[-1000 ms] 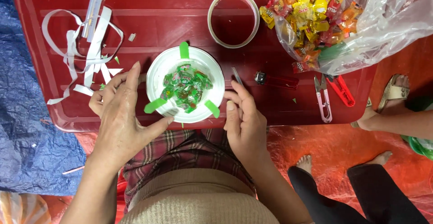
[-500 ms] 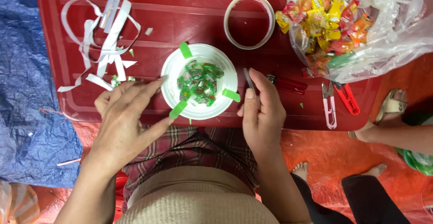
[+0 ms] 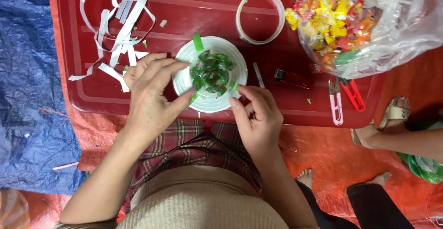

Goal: Assembling a decorative candy arrangement by heating and sticking individual candies onto a circular plate.

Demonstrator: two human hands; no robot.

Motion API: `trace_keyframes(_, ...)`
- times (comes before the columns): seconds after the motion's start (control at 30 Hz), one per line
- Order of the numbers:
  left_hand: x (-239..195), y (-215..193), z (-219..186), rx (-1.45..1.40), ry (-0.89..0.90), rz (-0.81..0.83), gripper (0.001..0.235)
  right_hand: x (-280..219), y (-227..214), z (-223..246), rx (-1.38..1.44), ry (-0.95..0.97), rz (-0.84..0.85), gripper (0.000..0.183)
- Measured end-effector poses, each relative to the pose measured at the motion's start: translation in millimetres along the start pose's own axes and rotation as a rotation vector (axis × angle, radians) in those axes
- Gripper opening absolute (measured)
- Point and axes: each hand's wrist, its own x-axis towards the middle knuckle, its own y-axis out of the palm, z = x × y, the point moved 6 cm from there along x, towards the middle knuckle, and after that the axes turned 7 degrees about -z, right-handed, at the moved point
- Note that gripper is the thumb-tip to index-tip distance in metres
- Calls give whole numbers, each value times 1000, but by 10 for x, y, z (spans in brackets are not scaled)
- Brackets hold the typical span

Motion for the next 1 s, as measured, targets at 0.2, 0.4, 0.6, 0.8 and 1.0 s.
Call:
trace_keyframes(0.2,16,-212,-159,22,53,-4,51,26,-312,-18,15,96,-55,17)
trace_keyframes(0.4,1,-281,-177,-28,49,-45,37,394,-1188,-641,-215,206,-186,5)
trace_keyframes(0.6,98,-260,-442,-157,82,-74,33,1053,-1650,-978,-475,-86,-41,18)
trace_keyframes(0.8,417,-202,-1002,-168,211,71,30,1037,-1497,-1349,-657,165,383,45)
trace_keyframes(1.0,941,195,-1699,-104,517,204,24,895,-1628,-1429,-345,-40,76,17)
